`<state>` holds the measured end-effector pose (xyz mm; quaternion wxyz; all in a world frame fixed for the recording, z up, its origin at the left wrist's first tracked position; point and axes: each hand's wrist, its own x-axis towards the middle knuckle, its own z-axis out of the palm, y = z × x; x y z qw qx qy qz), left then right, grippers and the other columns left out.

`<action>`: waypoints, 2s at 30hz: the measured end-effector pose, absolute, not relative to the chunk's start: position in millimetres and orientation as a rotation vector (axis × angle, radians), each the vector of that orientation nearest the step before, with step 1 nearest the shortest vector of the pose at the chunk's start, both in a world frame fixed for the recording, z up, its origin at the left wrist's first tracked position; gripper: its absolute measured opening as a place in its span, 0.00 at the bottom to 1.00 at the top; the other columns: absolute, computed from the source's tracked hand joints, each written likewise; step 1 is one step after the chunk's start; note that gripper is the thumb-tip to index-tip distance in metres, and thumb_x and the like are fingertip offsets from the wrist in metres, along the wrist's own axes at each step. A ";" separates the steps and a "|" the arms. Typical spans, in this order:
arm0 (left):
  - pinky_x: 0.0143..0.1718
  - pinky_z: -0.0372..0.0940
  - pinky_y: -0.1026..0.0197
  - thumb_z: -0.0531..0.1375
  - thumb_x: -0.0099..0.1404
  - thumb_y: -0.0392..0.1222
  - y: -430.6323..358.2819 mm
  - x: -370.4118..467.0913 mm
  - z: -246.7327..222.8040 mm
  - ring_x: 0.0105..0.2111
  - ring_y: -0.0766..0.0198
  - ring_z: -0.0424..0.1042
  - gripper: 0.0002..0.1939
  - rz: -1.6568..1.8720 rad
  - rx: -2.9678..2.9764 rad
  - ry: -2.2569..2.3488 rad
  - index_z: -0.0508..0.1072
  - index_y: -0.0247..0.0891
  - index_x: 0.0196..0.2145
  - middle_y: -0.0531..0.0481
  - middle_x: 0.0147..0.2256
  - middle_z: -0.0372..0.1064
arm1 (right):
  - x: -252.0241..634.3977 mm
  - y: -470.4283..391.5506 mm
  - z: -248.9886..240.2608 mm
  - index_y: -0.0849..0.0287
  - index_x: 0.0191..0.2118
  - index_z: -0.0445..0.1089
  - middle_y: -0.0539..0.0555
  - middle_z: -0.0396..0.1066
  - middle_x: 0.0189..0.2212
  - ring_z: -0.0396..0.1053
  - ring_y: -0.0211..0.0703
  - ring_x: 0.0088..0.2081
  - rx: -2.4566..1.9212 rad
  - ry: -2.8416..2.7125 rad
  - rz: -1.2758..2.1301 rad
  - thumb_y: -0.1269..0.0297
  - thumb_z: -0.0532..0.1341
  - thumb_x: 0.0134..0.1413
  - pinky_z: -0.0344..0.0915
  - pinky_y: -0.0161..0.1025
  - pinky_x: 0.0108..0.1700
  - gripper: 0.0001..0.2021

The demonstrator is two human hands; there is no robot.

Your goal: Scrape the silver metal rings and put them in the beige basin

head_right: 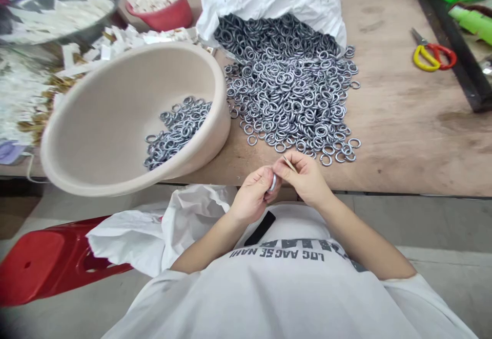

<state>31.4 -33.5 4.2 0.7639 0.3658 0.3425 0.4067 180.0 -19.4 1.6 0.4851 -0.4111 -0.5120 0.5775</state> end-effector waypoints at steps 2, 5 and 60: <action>0.19 0.40 0.67 0.58 0.66 0.59 -32.9 31.0 5.5 0.17 0.75 0.46 0.24 0.904 0.799 0.734 0.60 0.36 0.24 0.58 0.19 0.50 | 182.5 -21.6 5.2 0.57 0.33 0.68 0.46 0.64 0.26 0.61 0.36 0.28 -1.087 -1.354 1.233 0.52 0.62 0.61 0.58 0.35 0.33 0.14; 0.18 0.41 0.67 0.58 0.65 0.60 -30.9 30.6 9.1 0.17 0.75 0.46 0.25 0.956 0.736 0.769 0.59 0.37 0.24 0.59 0.19 0.50 | 185.1 -30.9 12.1 0.58 0.32 0.68 0.47 0.63 0.26 0.60 0.36 0.29 -1.134 -1.688 0.866 0.52 0.60 0.63 0.54 0.36 0.33 0.14; 0.18 0.44 0.69 0.61 0.63 0.60 -32.5 22.7 8.8 0.17 0.74 0.48 0.23 1.025 0.671 0.849 0.62 0.37 0.27 0.59 0.19 0.51 | 163.1 -23.7 12.5 0.54 0.46 0.71 0.52 0.72 0.39 0.70 0.41 0.40 -1.099 -1.556 1.027 0.57 0.60 0.64 0.65 0.40 0.45 0.09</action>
